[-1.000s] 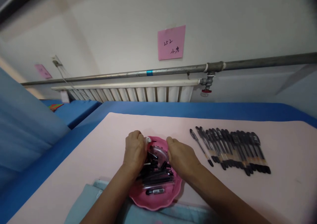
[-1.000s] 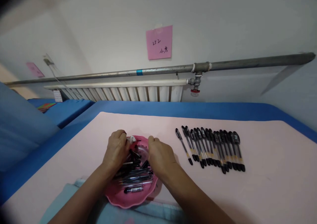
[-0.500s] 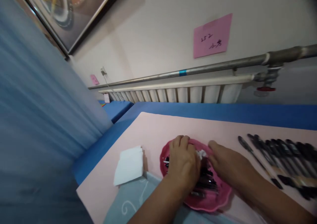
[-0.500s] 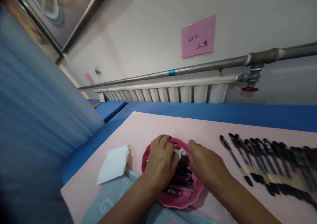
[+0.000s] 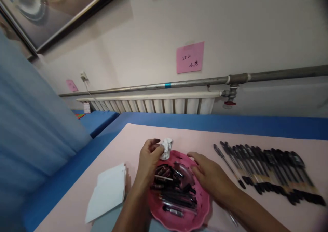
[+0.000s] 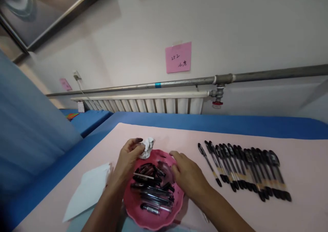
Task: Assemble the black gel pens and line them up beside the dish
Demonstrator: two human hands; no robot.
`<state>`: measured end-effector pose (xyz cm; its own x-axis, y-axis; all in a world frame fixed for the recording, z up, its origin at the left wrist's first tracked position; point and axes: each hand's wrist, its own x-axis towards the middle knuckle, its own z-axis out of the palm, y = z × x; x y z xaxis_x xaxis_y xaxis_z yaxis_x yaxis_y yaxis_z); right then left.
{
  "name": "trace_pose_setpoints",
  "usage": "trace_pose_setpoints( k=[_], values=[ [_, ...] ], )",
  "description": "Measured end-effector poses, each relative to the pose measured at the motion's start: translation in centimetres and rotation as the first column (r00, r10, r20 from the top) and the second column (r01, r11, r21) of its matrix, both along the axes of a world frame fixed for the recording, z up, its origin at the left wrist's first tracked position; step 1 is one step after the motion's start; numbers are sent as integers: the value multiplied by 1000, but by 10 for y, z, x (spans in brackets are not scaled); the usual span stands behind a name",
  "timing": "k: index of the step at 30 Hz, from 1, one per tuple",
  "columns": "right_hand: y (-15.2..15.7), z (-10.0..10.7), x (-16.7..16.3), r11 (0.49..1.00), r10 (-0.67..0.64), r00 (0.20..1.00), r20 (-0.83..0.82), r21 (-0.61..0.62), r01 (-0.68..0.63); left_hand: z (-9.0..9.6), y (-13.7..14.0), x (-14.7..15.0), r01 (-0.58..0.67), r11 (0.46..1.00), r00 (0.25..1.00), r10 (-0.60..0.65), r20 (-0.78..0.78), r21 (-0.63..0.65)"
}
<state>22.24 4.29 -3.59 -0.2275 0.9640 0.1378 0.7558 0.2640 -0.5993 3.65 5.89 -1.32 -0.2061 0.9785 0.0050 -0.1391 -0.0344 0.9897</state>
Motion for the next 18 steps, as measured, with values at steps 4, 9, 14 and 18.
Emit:
trace_pose_setpoints(
  k=[4,9,14,18],
  values=[
    [4,0,5,997,-49,998,51,-59,52,-7,-8,-13,13,1000,989,-15,-144,-14],
    [4,12,12,991,-27,984,174,-121,48,-11,-12,-13,24,998,972,-37,-230,-59],
    [-1,30,14,995,-73,996,-41,66,76,-6,-16,-5,54,995,983,-67,-169,-78],
    [-13,33,-1,986,144,947,-287,127,-111,-3,-26,12,162,979,985,-168,-36,-122]
  ],
)
